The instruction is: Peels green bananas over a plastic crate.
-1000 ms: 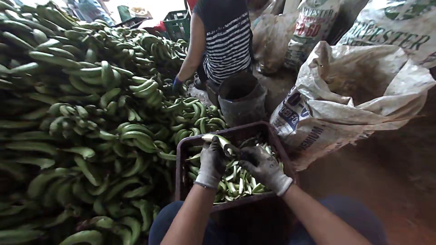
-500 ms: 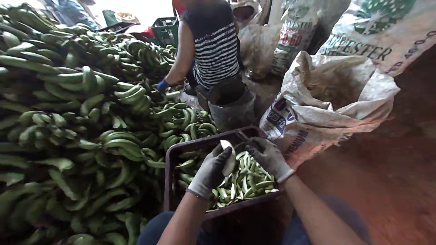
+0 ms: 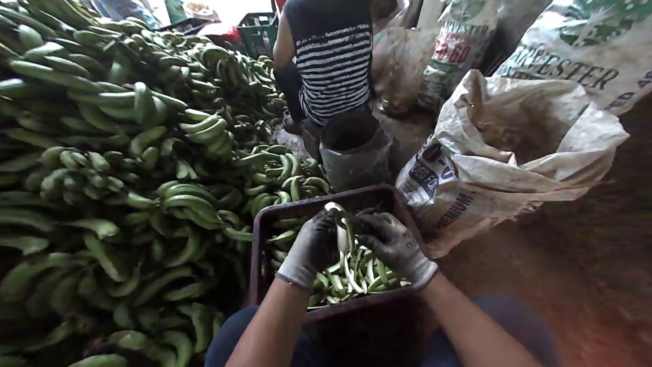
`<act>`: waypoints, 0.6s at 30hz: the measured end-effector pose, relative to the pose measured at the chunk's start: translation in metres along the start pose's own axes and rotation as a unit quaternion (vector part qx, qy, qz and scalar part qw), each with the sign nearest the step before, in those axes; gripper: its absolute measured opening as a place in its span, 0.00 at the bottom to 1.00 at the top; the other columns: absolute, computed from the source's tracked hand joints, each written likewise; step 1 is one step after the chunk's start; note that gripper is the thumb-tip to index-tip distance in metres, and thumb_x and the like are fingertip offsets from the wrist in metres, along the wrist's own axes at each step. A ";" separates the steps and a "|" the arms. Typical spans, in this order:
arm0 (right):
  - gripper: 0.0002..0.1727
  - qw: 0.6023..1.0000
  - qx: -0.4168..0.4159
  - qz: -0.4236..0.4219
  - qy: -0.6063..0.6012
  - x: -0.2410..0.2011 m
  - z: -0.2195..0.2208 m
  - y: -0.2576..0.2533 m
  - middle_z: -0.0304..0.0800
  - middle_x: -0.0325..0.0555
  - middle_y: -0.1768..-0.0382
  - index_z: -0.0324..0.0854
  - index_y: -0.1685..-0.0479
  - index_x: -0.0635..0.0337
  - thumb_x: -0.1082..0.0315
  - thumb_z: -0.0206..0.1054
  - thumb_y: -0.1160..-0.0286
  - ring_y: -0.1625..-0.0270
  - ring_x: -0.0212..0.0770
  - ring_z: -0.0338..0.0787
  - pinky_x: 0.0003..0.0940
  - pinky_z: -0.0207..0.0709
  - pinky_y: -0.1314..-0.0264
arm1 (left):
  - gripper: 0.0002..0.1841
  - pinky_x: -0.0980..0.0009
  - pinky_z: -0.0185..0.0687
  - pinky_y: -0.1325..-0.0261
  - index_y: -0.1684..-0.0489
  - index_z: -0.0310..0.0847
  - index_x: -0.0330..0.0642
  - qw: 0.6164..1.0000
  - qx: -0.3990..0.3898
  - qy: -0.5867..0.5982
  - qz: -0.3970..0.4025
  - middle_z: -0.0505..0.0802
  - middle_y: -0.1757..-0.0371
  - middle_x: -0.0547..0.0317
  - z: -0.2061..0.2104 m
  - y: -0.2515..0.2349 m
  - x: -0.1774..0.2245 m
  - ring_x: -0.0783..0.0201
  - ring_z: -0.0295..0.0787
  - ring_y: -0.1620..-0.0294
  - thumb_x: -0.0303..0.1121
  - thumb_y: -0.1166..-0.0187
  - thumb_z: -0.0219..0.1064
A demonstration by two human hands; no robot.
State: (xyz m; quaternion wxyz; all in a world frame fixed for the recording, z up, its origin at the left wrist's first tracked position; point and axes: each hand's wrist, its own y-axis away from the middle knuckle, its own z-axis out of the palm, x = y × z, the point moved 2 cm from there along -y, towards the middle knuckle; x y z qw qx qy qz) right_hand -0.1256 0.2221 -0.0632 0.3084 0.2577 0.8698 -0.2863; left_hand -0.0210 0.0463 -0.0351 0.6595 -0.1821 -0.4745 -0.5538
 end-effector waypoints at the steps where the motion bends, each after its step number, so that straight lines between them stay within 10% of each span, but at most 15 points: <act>1: 0.27 1.000 -0.012 0.003 -0.015 0.002 -0.004 -0.001 0.90 0.41 0.37 0.86 0.29 0.39 0.38 0.66 0.22 0.36 0.38 0.88 0.45 0.83 0.30 | 0.17 0.63 0.88 0.59 0.41 0.81 0.39 0.999 -0.049 -0.023 -0.008 0.91 0.61 0.50 0.001 0.002 0.001 0.61 0.89 0.64 0.41 0.09 0.53; 9: 0.26 0.992 -0.089 0.052 -0.075 0.020 -0.024 -0.011 0.90 0.31 0.36 0.87 0.30 0.36 0.37 0.60 0.17 0.33 0.31 0.86 0.43 0.80 0.27 | 0.27 0.61 0.90 0.46 0.14 0.67 0.45 0.971 -0.156 -0.166 -0.071 0.91 0.42 0.49 0.009 0.017 0.005 0.60 0.92 0.51 0.36 0.14 0.60; 15: 0.28 0.992 -0.105 0.069 -0.013 0.012 -0.029 -0.005 0.90 0.30 0.37 0.86 0.30 0.30 0.31 0.58 0.20 0.36 0.32 0.88 0.48 0.81 0.29 | 0.20 0.60 0.89 0.42 0.34 0.83 0.41 0.954 -0.142 -0.264 -0.005 0.93 0.46 0.52 0.012 0.012 -0.002 0.60 0.92 0.49 0.42 0.19 0.70; 18: 0.28 0.984 -0.099 0.138 0.060 0.029 -0.033 -0.008 0.90 0.36 0.37 0.85 0.30 0.31 0.31 0.55 0.18 0.35 0.42 0.88 0.58 0.80 0.30 | 0.23 0.57 0.91 0.43 0.27 0.80 0.41 0.958 -0.141 -0.249 -0.027 0.93 0.44 0.48 0.015 0.011 -0.003 0.56 0.93 0.50 0.40 0.19 0.70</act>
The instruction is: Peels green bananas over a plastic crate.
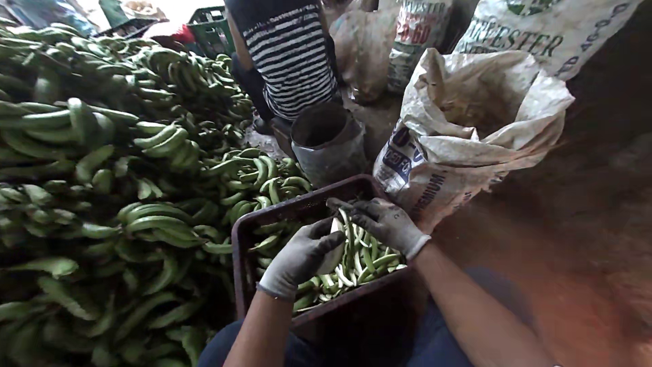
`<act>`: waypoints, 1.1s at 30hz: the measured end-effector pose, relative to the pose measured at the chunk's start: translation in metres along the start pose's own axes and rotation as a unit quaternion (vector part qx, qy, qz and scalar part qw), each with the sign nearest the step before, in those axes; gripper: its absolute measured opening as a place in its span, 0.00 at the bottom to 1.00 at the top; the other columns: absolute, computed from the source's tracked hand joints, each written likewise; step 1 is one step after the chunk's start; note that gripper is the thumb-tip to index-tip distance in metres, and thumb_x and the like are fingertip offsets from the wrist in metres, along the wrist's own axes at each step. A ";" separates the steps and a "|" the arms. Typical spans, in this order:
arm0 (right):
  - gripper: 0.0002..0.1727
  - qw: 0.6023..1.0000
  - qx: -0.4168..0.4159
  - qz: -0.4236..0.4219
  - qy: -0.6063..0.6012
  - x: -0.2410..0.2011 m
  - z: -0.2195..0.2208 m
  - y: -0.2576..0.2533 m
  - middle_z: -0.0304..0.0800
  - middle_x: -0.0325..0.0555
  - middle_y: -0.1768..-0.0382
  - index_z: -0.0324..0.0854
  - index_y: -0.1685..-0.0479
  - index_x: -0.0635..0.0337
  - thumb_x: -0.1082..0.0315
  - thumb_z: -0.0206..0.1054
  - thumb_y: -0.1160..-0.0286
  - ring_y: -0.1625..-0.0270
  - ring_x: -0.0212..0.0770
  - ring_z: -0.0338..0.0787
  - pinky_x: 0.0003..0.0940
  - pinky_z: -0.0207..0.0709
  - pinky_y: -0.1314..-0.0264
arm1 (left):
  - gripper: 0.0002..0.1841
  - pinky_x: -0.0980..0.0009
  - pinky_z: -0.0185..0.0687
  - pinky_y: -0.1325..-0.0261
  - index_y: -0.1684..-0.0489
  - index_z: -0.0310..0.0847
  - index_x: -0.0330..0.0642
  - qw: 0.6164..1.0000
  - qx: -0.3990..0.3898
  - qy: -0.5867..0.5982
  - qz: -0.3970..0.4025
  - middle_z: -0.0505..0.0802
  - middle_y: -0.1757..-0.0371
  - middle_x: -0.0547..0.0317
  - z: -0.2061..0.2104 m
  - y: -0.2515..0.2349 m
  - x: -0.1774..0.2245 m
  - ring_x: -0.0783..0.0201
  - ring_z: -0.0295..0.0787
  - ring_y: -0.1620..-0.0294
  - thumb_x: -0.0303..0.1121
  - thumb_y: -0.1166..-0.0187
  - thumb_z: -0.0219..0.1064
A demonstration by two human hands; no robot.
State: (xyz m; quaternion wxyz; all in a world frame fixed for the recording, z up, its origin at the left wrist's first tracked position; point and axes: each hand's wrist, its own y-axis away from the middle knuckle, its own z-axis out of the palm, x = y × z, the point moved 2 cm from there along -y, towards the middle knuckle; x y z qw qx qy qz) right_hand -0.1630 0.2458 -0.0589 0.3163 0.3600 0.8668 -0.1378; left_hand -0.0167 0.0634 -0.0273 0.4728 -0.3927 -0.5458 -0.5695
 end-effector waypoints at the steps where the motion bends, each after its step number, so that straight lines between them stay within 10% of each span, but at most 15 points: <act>1: 0.28 1.000 0.013 0.025 0.007 0.006 -0.003 -0.004 0.89 0.39 0.36 0.85 0.29 0.32 0.33 0.56 0.18 0.34 0.45 0.88 0.61 0.79 0.30 | 0.23 0.56 0.91 0.46 0.24 0.78 0.41 0.999 0.015 0.032 0.001 0.93 0.45 0.46 0.001 -0.001 0.000 0.55 0.93 0.53 0.39 0.17 0.67; 7: 0.30 0.995 0.096 0.003 0.016 -0.006 0.001 0.002 0.89 0.44 0.37 0.82 0.26 0.34 0.32 0.60 0.21 0.35 0.47 0.88 0.57 0.81 0.31 | 0.20 0.59 0.91 0.59 0.37 0.80 0.40 0.917 0.213 0.336 0.028 0.92 0.56 0.46 -0.023 -0.013 -0.012 0.56 0.92 0.60 0.47 0.09 0.54; 12: 0.30 0.988 0.083 -0.133 0.005 -0.028 0.026 0.017 0.89 0.44 0.35 0.84 0.26 0.39 0.35 0.61 0.20 0.32 0.45 0.87 0.51 0.80 0.27 | 0.22 0.64 0.90 0.63 0.44 0.77 0.40 0.866 0.227 0.442 0.052 0.91 0.59 0.48 -0.034 -0.014 -0.018 0.58 0.92 0.63 0.48 0.06 0.44; 20: 0.27 0.967 0.098 -0.234 0.002 -0.033 0.030 0.016 0.91 0.45 0.39 0.86 0.28 0.39 0.39 0.63 0.18 0.33 0.46 0.87 0.51 0.80 0.27 | 0.22 0.67 0.86 0.74 0.47 0.81 0.38 0.927 0.210 0.311 0.000 0.89 0.69 0.50 -0.021 -0.006 -0.005 0.61 0.88 0.75 0.50 0.10 0.55; 33: 0.32 0.999 0.004 -0.044 -0.029 -0.022 0.007 0.003 0.90 0.38 0.35 0.83 0.26 0.36 0.32 0.46 0.13 0.32 0.40 0.87 0.55 0.78 0.27 | 0.24 0.59 0.90 0.49 0.18 0.74 0.47 0.989 0.057 0.129 0.033 0.92 0.46 0.46 -0.006 -0.001 -0.003 0.57 0.91 0.55 0.42 0.12 0.61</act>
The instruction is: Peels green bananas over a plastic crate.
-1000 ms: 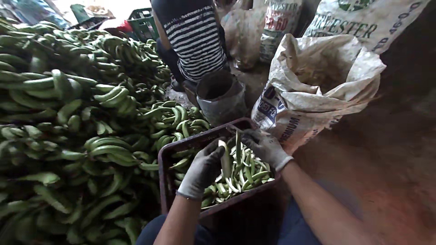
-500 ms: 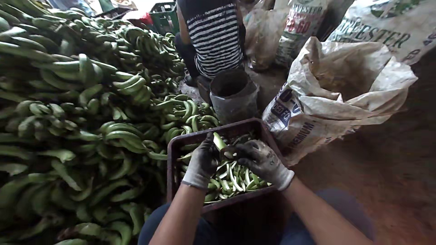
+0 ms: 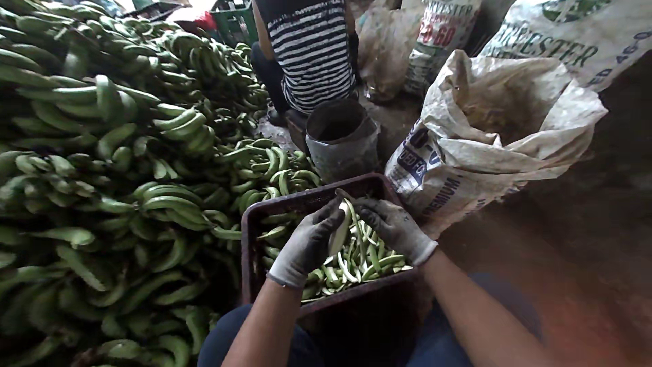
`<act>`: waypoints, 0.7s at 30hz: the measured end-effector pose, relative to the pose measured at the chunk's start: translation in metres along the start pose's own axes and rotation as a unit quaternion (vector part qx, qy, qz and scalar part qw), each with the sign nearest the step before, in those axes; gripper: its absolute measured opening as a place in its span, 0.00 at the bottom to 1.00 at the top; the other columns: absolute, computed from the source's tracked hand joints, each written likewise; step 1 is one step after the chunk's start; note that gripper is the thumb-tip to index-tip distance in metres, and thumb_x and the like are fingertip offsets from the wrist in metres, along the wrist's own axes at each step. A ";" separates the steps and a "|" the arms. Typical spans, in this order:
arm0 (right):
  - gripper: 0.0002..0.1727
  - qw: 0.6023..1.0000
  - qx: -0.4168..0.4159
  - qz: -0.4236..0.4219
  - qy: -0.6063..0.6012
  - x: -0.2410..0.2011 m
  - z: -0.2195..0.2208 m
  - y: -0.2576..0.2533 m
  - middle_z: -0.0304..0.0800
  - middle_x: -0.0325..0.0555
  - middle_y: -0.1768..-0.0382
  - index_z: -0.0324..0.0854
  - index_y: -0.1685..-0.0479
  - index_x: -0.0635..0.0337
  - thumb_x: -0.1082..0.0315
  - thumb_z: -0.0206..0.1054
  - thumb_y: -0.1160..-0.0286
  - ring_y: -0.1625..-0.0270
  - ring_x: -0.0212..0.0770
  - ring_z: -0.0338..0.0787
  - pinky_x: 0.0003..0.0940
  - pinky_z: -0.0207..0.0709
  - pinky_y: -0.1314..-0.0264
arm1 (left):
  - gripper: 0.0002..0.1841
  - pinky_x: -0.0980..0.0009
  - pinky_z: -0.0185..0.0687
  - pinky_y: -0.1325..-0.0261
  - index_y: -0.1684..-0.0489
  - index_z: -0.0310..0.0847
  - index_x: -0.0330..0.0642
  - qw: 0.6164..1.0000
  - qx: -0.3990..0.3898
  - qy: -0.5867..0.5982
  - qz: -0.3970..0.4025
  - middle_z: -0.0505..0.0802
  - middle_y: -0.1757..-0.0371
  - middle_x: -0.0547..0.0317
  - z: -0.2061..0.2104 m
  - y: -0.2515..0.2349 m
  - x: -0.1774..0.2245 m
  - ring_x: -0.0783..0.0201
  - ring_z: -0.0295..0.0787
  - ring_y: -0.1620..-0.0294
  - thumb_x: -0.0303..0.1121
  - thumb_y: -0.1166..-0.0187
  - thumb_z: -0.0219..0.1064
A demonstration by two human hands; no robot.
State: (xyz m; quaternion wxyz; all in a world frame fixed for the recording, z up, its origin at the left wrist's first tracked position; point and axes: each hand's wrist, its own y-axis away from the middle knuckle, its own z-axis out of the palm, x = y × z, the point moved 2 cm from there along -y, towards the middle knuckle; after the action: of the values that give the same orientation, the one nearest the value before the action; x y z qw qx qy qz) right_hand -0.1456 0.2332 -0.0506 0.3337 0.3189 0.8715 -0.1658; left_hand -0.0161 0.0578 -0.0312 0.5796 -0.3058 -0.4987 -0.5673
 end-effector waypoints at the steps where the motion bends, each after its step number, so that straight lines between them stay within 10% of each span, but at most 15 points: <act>1: 0.31 0.999 -0.017 0.037 0.012 0.003 -0.004 -0.001 0.90 0.41 0.34 0.84 0.27 0.38 0.34 0.46 0.12 0.30 0.44 0.87 0.58 0.76 0.24 | 0.25 0.59 0.90 0.49 0.19 0.74 0.46 1.000 -0.004 -0.022 -0.007 0.92 0.46 0.46 0.002 0.001 0.001 0.57 0.91 0.55 0.40 0.14 0.64; 6: 0.33 0.984 -0.040 0.166 0.059 0.018 -0.019 -0.002 0.91 0.48 0.39 0.85 0.33 0.41 0.29 0.53 0.19 0.35 0.52 0.88 0.66 0.76 0.29 | 0.23 0.53 0.90 0.44 0.18 0.72 0.43 0.995 0.075 0.054 0.032 0.91 0.41 0.41 -0.008 -0.009 -0.001 0.51 0.92 0.48 0.38 0.09 0.56; 11: 0.31 0.999 0.036 0.013 0.038 0.007 -0.011 0.012 0.89 0.40 0.38 0.83 0.28 0.37 0.31 0.61 0.22 0.36 0.41 0.87 0.52 0.81 0.29 | 0.19 0.58 0.92 0.59 0.35 0.81 0.41 0.969 0.161 0.186 0.024 0.94 0.52 0.44 -0.017 -0.013 0.002 0.55 0.93 0.60 0.45 0.10 0.56; 16: 0.28 0.993 0.006 -0.112 0.020 -0.004 0.007 0.016 0.89 0.41 0.38 0.85 0.28 0.36 0.36 0.65 0.22 0.34 0.41 0.86 0.49 0.79 0.27 | 0.19 0.66 0.89 0.65 0.44 0.81 0.38 0.985 0.090 0.150 0.011 0.91 0.65 0.50 -0.014 -0.007 0.004 0.62 0.89 0.69 0.45 0.08 0.52; 21: 0.28 0.996 0.010 -0.089 -0.026 -0.005 0.004 0.011 0.88 0.40 0.39 0.85 0.27 0.36 0.37 0.65 0.21 0.37 0.39 0.86 0.48 0.81 0.31 | 0.18 0.67 0.91 0.58 0.28 0.81 0.44 0.996 -0.061 0.070 -0.009 0.93 0.54 0.48 -0.010 0.000 0.005 0.63 0.91 0.62 0.39 0.09 0.55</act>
State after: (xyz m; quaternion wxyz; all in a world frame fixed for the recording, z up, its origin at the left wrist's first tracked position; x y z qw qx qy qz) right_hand -0.1335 0.2373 -0.0505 0.3374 0.2390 0.8856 -0.2114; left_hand -0.0148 0.0471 -0.0297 0.5883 -0.2957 -0.4244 -0.6216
